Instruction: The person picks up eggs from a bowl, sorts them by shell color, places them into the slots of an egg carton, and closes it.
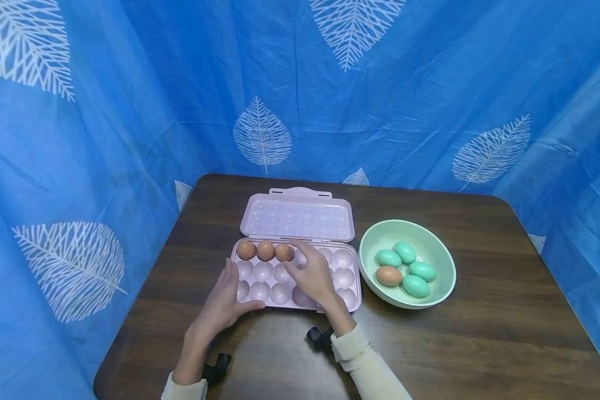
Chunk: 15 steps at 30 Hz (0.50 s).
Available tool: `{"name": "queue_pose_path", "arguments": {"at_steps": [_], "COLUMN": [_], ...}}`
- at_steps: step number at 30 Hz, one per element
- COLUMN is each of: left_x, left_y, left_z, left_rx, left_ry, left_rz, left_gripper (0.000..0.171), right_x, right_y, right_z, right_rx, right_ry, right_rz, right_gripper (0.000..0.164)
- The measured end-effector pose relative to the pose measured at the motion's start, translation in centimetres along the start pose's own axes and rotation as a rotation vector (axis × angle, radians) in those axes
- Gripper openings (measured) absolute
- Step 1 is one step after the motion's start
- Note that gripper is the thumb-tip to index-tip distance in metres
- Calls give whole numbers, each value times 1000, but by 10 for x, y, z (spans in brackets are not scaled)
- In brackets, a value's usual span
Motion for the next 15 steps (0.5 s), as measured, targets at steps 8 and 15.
{"name": "queue_pose_path", "arguments": {"at_steps": [8, 15], "left_x": [-1, 0], "left_y": [2, 2], "left_z": [1, 1], "left_rx": [1, 1], "left_ry": [10, 12], "left_rz": [-6, -9], "left_gripper": [126, 127], "right_x": [-32, -58], "right_y": [2, 13], "right_z": [5, 16], "right_rx": [-30, -30], "right_ry": [9, -8], "right_rz": [-125, -113], "right_gripper": [49, 54]}}
Point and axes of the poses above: each hand's wrist, its own z-axis away from the middle knuckle, its own x-axis out of the palm, y = z × x, the point moved 6 cm from there along -z, towards the middle knuckle, and after that the axes turned 5 degrees about z, right-handed, at the moved point
